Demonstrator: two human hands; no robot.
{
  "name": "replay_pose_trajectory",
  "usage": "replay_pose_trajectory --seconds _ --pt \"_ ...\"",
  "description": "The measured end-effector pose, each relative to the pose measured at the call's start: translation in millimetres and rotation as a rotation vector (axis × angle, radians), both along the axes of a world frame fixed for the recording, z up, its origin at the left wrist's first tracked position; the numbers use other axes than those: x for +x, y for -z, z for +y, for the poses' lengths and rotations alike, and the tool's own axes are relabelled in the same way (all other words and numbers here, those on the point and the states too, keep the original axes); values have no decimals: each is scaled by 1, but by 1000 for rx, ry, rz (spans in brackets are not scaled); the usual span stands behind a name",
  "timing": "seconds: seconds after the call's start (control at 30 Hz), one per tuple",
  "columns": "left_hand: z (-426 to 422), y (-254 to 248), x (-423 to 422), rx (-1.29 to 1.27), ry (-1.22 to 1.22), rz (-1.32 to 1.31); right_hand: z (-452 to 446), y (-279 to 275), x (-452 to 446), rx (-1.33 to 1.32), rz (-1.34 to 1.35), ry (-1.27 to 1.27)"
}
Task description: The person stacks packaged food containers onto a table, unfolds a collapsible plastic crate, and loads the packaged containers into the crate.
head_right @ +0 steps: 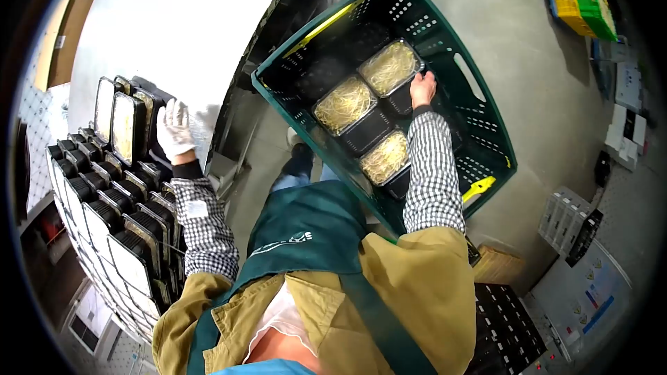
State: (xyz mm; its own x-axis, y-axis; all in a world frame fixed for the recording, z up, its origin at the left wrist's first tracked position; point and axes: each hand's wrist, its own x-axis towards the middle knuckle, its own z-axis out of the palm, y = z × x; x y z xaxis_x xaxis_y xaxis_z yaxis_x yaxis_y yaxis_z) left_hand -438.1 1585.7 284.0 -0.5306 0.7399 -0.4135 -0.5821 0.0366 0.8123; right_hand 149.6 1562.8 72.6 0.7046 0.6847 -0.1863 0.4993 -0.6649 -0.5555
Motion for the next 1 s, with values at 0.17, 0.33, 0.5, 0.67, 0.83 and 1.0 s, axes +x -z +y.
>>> replay_pose_trajectory --seconds 0.17,0.33,0.5,0.67,0.83,1.0 --pt "-16 -46 128 122 302 522 39 0 -16 -59 61 281" --pt "-15 -56 218 222 832 472 -7 -49 -7 472 315 -45" --pt "-1 12 277 -59 1478 1229 -63 -108 -55 493 1037 -9" --pt "3 35 276 -106 1500 1720 -75 -65 -106 177 1119 -19" --pt "-30 -12 257 269 1286 1711 -41 -54 -83 172 732 -209" --pt "-56 17 271 78 1496 1814 -5 -7 -62 -129 1233 -309"
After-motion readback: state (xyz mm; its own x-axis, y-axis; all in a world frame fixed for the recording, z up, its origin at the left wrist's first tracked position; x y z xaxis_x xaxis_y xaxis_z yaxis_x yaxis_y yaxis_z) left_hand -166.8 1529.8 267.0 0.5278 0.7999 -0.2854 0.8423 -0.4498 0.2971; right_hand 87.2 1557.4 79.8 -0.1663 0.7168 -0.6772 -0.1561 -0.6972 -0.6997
